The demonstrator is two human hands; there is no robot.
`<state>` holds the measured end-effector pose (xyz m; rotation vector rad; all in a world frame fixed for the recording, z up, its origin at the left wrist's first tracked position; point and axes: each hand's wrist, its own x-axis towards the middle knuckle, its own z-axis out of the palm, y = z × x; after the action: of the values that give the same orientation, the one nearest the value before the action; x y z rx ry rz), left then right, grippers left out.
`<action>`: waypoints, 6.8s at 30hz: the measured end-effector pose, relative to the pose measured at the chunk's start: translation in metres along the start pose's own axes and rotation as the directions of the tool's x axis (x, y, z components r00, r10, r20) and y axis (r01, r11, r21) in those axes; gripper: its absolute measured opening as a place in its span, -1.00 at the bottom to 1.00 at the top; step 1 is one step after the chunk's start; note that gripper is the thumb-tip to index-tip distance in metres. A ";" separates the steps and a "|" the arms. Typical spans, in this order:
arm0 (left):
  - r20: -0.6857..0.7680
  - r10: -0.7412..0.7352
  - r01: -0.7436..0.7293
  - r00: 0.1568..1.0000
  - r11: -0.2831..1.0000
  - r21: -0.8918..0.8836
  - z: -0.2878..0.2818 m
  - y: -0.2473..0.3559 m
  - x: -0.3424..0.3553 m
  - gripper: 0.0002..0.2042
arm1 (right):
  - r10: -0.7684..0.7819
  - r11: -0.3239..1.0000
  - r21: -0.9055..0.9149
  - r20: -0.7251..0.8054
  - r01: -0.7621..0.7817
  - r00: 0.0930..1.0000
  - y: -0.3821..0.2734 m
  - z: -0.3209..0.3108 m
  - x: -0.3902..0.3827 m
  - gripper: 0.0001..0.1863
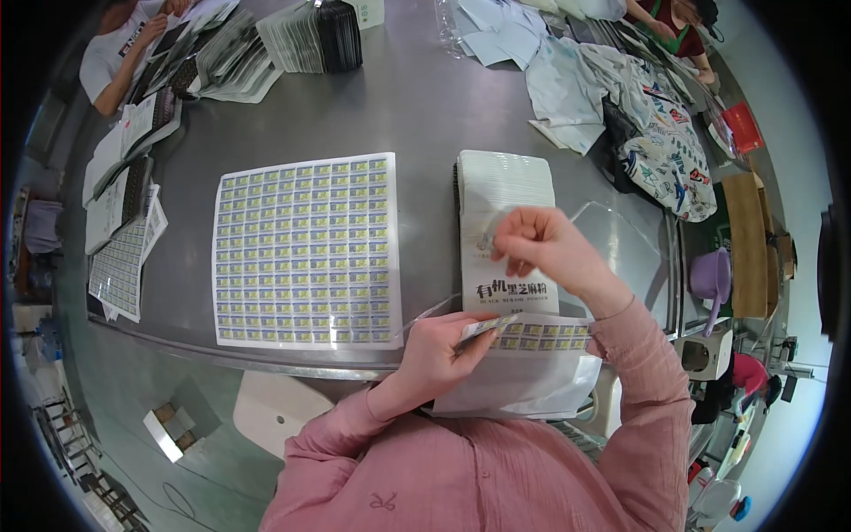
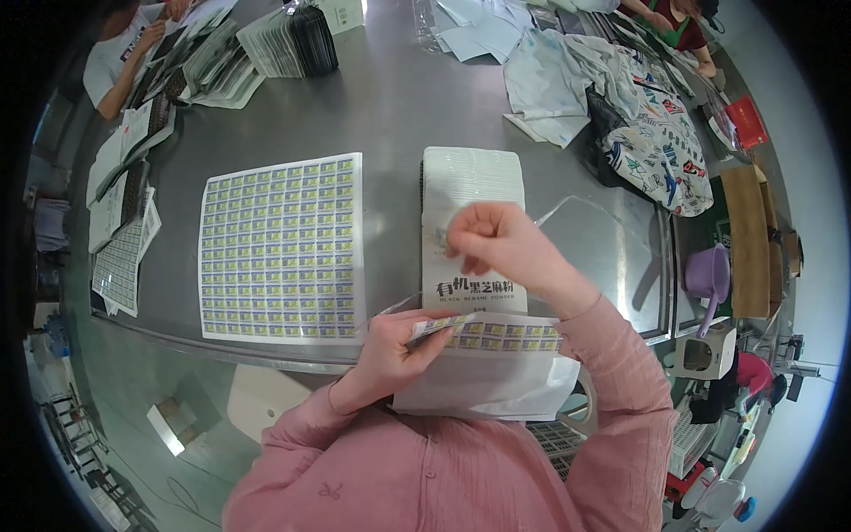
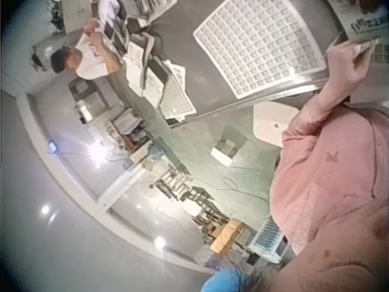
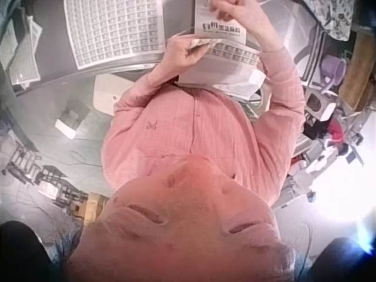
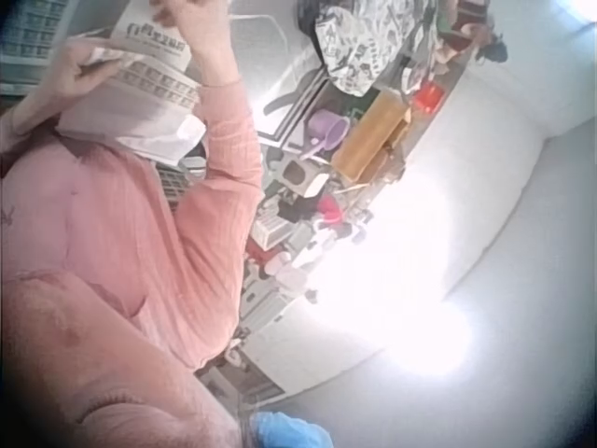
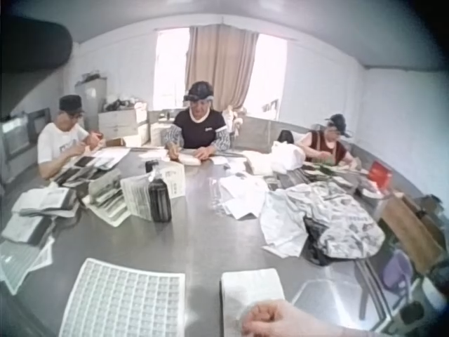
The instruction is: Sorting through stacks of white paper bags and applying small green circular stickers to the packaging.
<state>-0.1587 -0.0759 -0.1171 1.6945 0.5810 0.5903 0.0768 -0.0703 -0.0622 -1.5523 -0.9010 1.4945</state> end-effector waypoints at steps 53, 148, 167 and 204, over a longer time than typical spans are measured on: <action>0.200 0.178 -0.226 0.964 0.942 0.248 0.023 0.000 0.013 -0.79 | -0.451 0.679 -0.733 -0.456 -0.036 0.767 0.073 -0.007 -0.088 -0.56; 0.169 0.079 -0.105 0.982 0.983 0.150 -0.015 0.013 -0.026 -0.80 | -0.488 0.662 -0.734 -0.573 -0.149 0.658 0.099 0.009 -0.102 -0.54; -0.097 -0.154 0.147 0.983 0.986 -0.078 0.024 0.026 -0.018 -0.76 | -0.743 0.626 -0.762 -0.520 0.163 0.421 0.077 -0.010 -0.168 -0.66; -0.010 0.157 -0.150 0.988 0.959 0.242 0.013 -0.004 0.006 -0.87 | 0.027 0.844 -0.537 0.030 -0.006 0.999 0.013 -0.012 0.009 -0.76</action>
<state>-0.1457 -0.0808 -0.1234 1.9758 0.5622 0.6773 0.0893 -0.0692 -0.0779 -1.9316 -1.4221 1.3476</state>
